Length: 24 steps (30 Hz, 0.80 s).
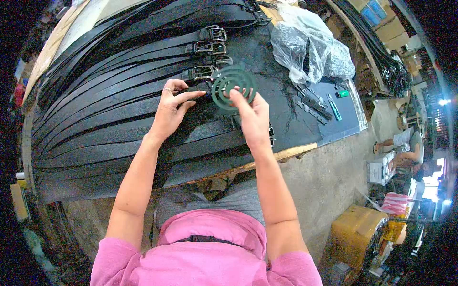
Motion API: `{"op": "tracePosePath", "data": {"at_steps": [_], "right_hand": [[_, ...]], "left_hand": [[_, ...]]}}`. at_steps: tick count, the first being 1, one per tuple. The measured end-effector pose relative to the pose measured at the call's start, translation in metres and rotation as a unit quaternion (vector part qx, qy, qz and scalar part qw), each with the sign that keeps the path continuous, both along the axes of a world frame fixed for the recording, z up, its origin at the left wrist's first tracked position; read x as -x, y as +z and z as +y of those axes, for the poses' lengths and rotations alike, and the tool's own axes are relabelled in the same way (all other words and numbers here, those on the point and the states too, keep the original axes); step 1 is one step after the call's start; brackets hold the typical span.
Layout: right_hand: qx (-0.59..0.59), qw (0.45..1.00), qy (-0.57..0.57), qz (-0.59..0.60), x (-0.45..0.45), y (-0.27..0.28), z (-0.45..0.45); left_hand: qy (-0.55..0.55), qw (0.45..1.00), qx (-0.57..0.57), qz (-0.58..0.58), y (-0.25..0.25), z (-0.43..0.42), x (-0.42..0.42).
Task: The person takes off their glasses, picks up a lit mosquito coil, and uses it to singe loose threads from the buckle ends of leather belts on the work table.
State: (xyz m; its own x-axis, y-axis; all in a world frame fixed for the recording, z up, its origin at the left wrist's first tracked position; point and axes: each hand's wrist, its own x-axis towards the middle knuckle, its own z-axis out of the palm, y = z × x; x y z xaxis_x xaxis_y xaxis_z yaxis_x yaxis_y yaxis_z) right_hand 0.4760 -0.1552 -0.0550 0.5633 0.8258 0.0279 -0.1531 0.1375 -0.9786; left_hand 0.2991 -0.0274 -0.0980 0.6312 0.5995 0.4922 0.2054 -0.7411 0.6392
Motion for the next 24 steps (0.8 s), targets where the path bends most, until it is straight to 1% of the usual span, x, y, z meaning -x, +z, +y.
{"op": "tracePosePath", "data": {"at_steps": [1,3,6,8,10,13,14,18,21,24], "right_hand": [[-0.020,0.994,0.016,0.106,-0.002,0.004,0.004],[-0.026,0.987,0.021,0.159,-0.008,0.004,0.007],[-0.047,0.967,0.005,0.251,-0.013,0.002,0.005],[-0.077,0.951,-0.026,0.298,-0.016,-0.002,0.002],[-0.099,0.958,-0.052,0.263,-0.020,-0.004,-0.004],[-0.110,0.965,-0.090,0.219,-0.022,-0.007,-0.008],[-0.109,0.967,-0.104,0.207,-0.021,-0.010,-0.008],[-0.131,0.965,-0.125,0.190,-0.011,-0.014,-0.007],[-0.155,0.962,-0.130,0.185,-0.009,-0.015,-0.008],[-0.176,0.962,-0.132,0.164,-0.005,-0.015,-0.009]], "left_hand": [[-0.002,1.000,0.013,-0.005,-0.001,0.000,0.000],[-0.006,0.999,0.039,-0.017,-0.001,0.001,0.000],[0.009,0.999,0.022,-0.027,0.001,0.001,0.000],[0.043,0.998,-0.033,-0.027,0.010,-0.003,0.003],[0.062,0.995,-0.074,-0.041,0.014,-0.007,0.000],[0.010,0.996,-0.071,-0.047,0.023,-0.006,-0.012],[-0.002,0.995,-0.096,-0.042,0.028,-0.004,-0.017],[-0.067,0.991,-0.101,0.047,0.044,0.004,-0.037],[-0.096,0.983,-0.105,0.115,0.038,0.015,-0.050],[-0.087,0.976,-0.144,0.136,0.043,0.016,-0.054]]}}
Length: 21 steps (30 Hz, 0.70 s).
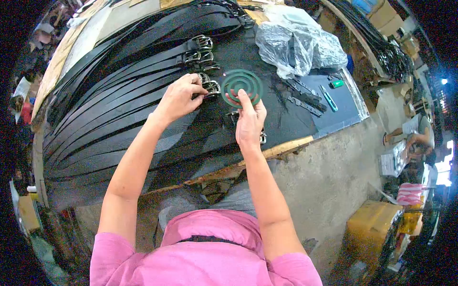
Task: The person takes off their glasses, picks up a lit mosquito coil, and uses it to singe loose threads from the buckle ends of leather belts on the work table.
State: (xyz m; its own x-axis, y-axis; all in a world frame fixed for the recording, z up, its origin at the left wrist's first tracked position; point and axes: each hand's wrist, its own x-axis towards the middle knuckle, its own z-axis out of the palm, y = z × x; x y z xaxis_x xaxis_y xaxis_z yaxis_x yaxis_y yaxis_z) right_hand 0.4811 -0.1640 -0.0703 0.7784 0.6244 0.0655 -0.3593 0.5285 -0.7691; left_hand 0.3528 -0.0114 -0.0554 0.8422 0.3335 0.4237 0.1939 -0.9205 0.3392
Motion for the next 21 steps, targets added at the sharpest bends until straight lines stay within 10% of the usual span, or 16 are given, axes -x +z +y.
{"op": "tracePosePath", "data": {"at_steps": [10,21], "right_hand": [[0.018,0.998,0.003,-0.066,-0.001,-0.009,0.001],[0.187,0.839,-0.006,-0.511,0.010,0.011,0.005]], "left_hand": [[0.054,0.987,0.056,-0.142,-0.019,-0.006,0.009],[0.079,0.954,0.161,-0.241,-0.040,-0.019,0.019]]}}
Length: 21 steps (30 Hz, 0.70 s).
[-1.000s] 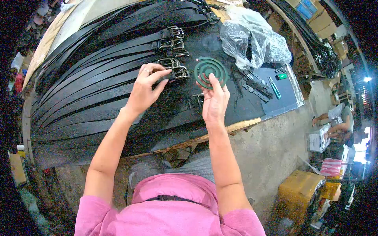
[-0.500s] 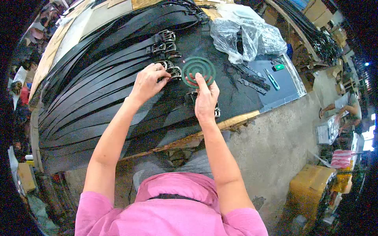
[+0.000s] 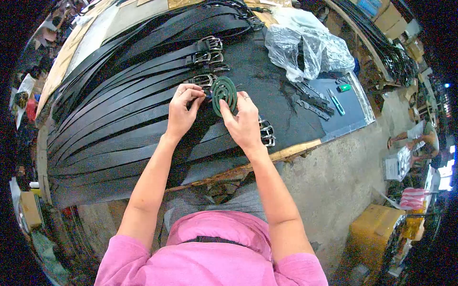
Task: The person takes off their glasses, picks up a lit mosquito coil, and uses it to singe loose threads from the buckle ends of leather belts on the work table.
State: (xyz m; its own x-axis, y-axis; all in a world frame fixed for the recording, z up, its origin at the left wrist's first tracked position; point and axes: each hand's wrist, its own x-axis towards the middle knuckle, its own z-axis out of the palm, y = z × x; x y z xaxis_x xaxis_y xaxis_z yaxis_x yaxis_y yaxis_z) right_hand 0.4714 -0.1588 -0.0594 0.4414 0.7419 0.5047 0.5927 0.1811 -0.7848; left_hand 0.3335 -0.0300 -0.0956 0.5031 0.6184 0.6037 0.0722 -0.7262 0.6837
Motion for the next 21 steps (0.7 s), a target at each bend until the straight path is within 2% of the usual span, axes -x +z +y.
{"op": "tracePosePath", "data": {"at_steps": [8,21], "right_hand": [[0.032,0.998,0.005,-0.051,0.002,-0.003,0.004],[0.021,0.998,0.003,-0.055,0.004,-0.006,0.003]], "left_hand": [[-0.007,1.000,0.003,-0.005,-0.002,0.001,0.003],[-0.024,1.000,-0.005,-0.005,0.007,-0.002,0.006]]}}
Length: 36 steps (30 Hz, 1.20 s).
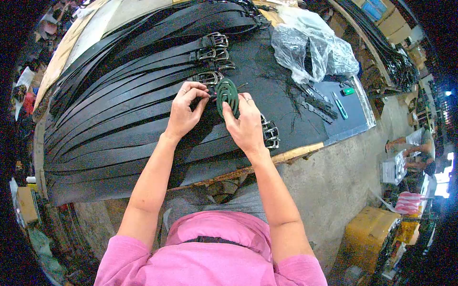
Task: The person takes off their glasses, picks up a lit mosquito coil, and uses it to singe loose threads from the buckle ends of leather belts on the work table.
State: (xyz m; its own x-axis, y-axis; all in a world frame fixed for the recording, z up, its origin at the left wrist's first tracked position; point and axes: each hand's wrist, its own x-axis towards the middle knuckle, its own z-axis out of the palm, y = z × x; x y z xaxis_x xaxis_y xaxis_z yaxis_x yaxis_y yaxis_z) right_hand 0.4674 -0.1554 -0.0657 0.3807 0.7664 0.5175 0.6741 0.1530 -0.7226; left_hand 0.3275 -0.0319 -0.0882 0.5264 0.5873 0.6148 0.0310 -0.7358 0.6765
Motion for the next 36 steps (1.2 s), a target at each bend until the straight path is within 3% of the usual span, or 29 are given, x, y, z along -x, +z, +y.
{"op": "tracePosePath", "data": {"at_steps": [29,32,35,36], "right_hand": [[0.006,1.000,-0.011,0.007,0.001,-0.001,0.002],[-0.013,0.999,-0.029,0.017,0.003,0.007,-0.002],[-0.043,0.997,-0.053,0.021,0.001,0.004,-0.004],[-0.048,0.997,-0.060,0.012,0.000,0.003,-0.005]], "left_hand": [[0.005,1.000,0.008,0.000,0.000,0.000,0.001],[0.065,0.997,-0.049,-0.003,0.004,0.000,0.005],[0.103,0.993,0.051,0.016,0.001,0.003,0.012],[0.146,0.988,-0.006,0.051,0.000,0.005,0.014]]}}
